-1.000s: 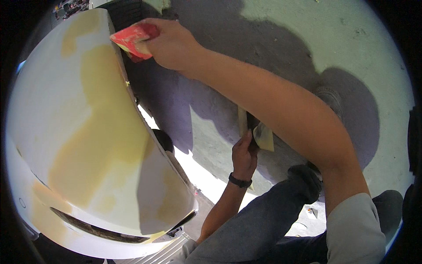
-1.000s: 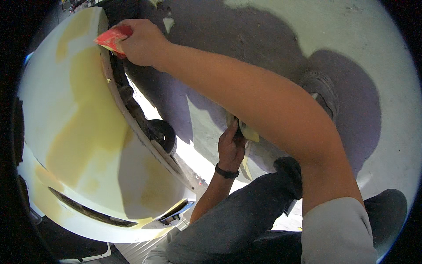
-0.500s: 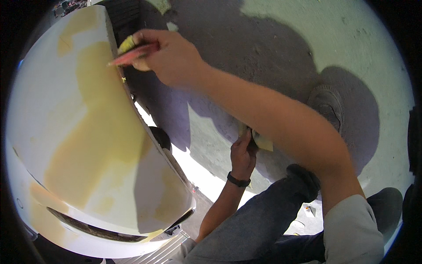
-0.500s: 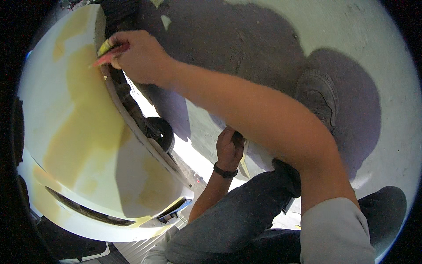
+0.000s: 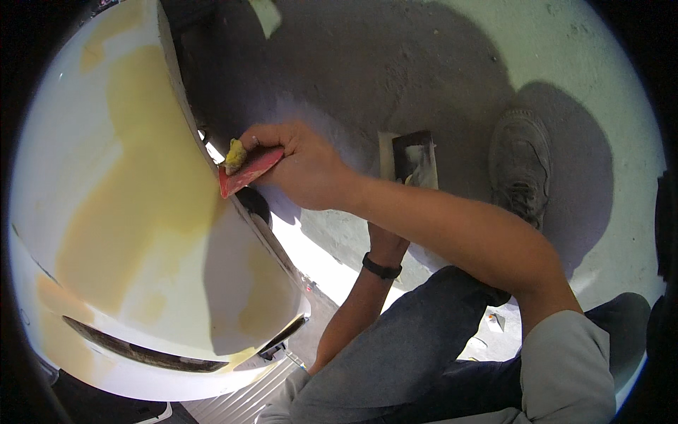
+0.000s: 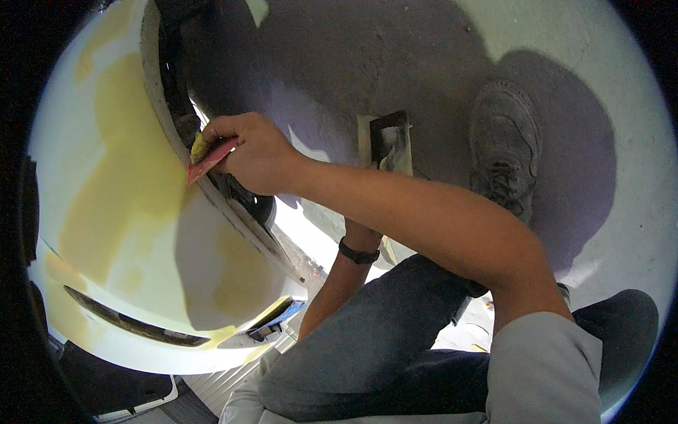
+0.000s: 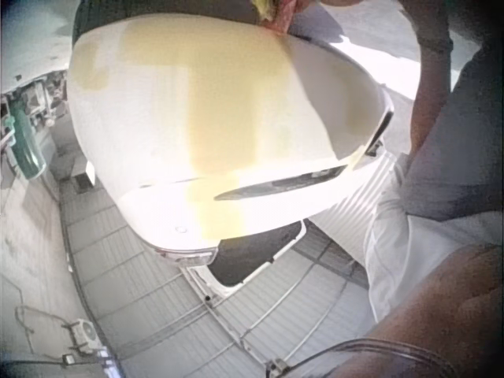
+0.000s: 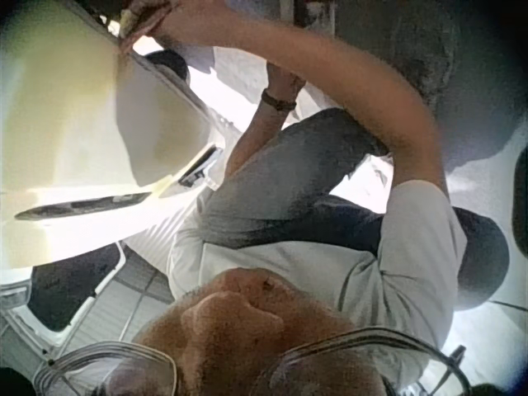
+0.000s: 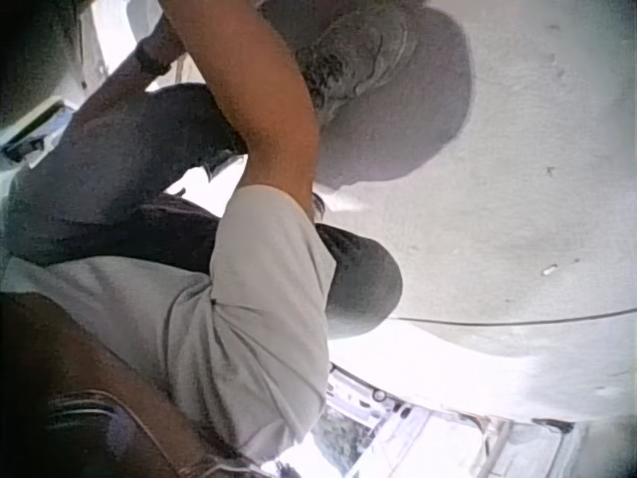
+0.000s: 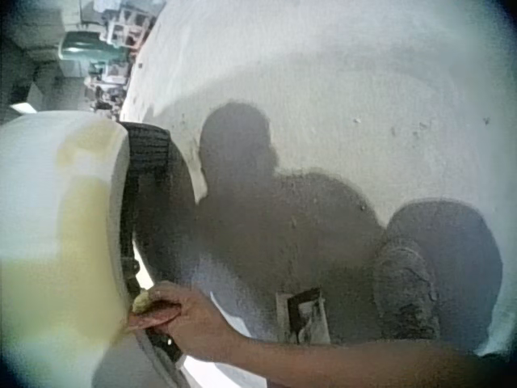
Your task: The person applies yellow body filler to the rear bumper of a white car using a metal spreader, then smooths and levels the material across the surface. The person repeatedly scoops filler from the spreader and spreads it over the bumper area.
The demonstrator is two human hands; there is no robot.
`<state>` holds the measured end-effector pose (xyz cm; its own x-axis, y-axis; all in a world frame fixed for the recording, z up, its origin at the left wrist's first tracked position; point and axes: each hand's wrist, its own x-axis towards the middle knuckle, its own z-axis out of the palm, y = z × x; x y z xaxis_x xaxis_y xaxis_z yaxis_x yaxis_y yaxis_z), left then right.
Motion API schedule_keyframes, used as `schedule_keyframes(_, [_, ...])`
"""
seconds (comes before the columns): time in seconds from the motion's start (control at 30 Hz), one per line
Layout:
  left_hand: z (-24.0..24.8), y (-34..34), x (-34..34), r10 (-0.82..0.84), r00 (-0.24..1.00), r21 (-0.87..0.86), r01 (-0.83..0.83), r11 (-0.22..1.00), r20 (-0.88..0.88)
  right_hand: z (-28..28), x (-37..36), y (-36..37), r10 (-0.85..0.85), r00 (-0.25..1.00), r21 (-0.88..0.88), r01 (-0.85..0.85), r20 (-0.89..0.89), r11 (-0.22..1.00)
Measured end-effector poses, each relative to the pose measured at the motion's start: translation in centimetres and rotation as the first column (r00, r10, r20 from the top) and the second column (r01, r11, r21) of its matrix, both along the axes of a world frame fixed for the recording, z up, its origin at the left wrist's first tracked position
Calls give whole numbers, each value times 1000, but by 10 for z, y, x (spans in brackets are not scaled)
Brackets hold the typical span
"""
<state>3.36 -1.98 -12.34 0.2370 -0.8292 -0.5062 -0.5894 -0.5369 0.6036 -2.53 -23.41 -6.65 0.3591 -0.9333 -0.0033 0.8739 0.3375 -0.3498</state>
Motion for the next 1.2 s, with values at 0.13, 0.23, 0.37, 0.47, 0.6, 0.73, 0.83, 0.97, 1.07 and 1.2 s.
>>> schedule_keyframes(0.13, [-5,7,6,-304,924,77,294,953,230,0,5,15,80,996,20,-81,37,996])
schedule_keyframes(0.23, [-3,8,1,-133,991,1,133,991,16,-2,3,24,145,986,-104,-152,-76,983])
schedule_keyframes(0.37, [5,1,-12,-172,961,2,176,984,217,-6,-14,37,109,982,-23,-114,-154,993])
schedule_keyframes(0.47, [5,-6,-23,-302,844,-169,410,896,443,2,-28,46,37,980,106,-17,-195,994])
schedule_keyframes(0.6, [5,-11,-39,630,648,205,-609,766,-427,19,-37,56,-129,969,-13,129,-210,992])
schedule_keyframes(0.73, [14,-18,-48,788,550,290,-734,614,-277,30,-32,58,-173,963,39,185,-207,982])
schedule_keyframes(0.83, [18,-22,-52,818,523,291,-765,575,-239,35,-22,59,-234,961,79,247,-146,966])
schedule_keyframes(0.97, [17,-20,-53,837,438,355,-764,539,-327,42,-8,66,-251,956,103,268,-152,958])
schedule_keyframes(1.07, [18,-10,-48,808,509,329,-740,587,-296,42,-4,72,-237,956,114,258,-175,959])
schedule_keyframes(1.2, [18,-2,-45,741,566,315,-674,668,-361,33,-5,69,-162,959,45,177,-234,983])
